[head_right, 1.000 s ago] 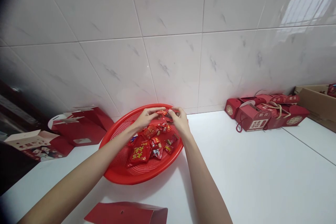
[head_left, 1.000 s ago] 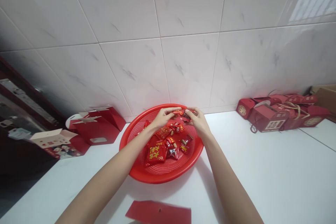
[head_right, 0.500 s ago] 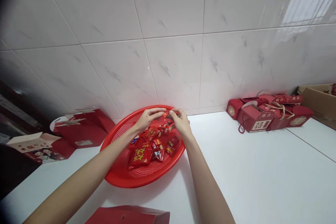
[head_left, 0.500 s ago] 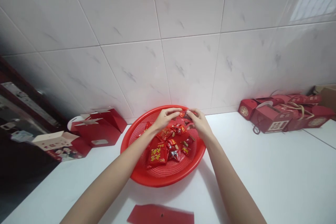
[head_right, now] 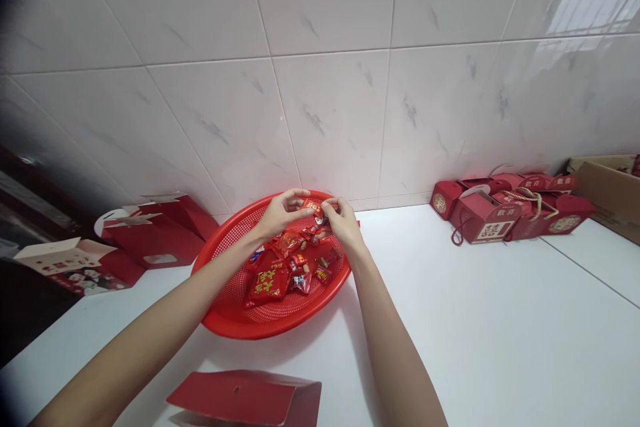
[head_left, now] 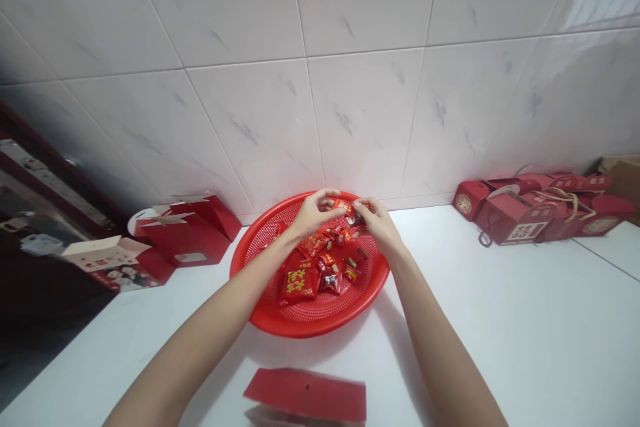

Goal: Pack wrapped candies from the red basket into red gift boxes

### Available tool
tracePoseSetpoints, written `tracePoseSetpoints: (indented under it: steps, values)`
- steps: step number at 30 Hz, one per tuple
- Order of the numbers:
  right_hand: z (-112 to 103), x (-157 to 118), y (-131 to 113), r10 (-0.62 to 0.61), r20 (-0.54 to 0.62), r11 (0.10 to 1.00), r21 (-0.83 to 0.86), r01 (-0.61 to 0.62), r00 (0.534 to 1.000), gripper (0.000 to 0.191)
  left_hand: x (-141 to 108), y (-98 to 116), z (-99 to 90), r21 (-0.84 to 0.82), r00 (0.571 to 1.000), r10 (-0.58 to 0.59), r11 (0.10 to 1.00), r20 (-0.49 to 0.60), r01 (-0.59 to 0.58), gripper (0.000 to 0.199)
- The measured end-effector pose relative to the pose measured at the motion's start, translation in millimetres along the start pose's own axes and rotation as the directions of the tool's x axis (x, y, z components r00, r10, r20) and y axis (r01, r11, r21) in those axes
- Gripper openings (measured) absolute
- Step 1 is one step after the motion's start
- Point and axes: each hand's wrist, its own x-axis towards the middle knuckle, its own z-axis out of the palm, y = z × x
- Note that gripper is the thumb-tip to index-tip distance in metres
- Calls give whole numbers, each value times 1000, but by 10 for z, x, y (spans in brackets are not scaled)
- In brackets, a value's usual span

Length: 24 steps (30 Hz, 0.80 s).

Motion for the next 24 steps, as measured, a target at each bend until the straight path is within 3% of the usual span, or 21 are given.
tracePoseSetpoints:
  steps: [6, 13, 17, 20, 22, 24]
  values:
    - [-10, -12, 0, 6, 32, 999, -41, -5, 999, 21, 8, -15, 2, -16, 995, 41, 999, 89, -39, 49]
    - [-27, -41, -25, -42, 103, 997, -66, 49, 994, 38, -12, -2, 7, 7, 989, 69, 997, 128, -70, 57]
    - [-40, -35, -22, -75, 91, 996, -41, 79, 993, 36, 24, 18, -50, -19, 996, 70, 997, 49, -70, 58]
    - [-48, -30, -15, -98, 46, 995, -30, 100, 994, 32, 51, 39, -186, -5, 999, 46, 999, 4, -46, 41]
    - [-50, -26, -9, -100, 29, 994, -34, 101, 995, 30, 30, 37, -297, 77, 991, -26, 997, 134, 16, 30]
    - [-48, -21, -6, -98, 21, 994, -42, 99, 995, 28, -30, 13, -387, 232, 923, -160, 969, 349, 81, 25]
